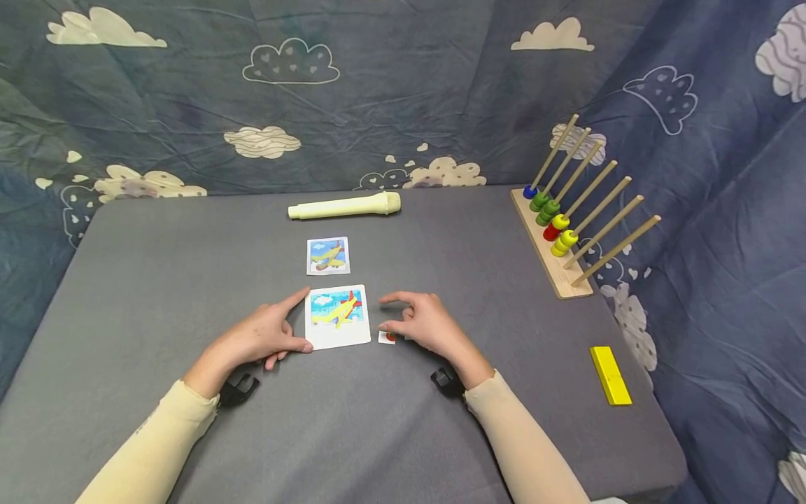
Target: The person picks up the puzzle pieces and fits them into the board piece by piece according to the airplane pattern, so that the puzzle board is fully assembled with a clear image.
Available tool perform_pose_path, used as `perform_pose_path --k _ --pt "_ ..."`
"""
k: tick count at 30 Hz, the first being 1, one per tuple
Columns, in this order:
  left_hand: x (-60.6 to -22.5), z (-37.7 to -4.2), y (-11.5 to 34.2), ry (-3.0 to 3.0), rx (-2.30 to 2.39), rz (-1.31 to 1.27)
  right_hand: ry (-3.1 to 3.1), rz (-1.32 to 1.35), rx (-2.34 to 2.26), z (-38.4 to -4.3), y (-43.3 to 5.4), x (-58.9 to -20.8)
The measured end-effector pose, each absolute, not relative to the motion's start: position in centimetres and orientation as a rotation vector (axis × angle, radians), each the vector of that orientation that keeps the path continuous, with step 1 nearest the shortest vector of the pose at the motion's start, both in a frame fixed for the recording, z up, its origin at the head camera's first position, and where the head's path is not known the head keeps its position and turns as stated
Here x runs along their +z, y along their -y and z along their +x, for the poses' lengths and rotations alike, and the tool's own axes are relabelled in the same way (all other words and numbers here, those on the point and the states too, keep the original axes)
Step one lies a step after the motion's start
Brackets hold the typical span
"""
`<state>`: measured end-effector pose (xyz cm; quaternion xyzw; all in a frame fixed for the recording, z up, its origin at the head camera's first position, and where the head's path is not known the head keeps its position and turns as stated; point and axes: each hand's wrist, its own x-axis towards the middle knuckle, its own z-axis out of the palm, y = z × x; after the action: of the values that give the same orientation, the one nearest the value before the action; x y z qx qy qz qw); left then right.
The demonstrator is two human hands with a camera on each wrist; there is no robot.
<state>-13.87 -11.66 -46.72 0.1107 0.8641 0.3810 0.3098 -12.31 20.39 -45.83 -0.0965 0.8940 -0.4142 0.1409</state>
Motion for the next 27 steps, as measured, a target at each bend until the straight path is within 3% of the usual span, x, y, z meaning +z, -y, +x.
perform_pose_path --k 8,27 --pt "-46.6 -13.7 11.7 -2.284 1.015 0.284 -2.604 -0.255 -1.124 -10.0 -22.0 -47.1" --pt "-46.5 -13.8 11.7 -2.286 1.005 0.287 -2.673 -0.207 -1.076 -9.7 -21.6 -47.7"
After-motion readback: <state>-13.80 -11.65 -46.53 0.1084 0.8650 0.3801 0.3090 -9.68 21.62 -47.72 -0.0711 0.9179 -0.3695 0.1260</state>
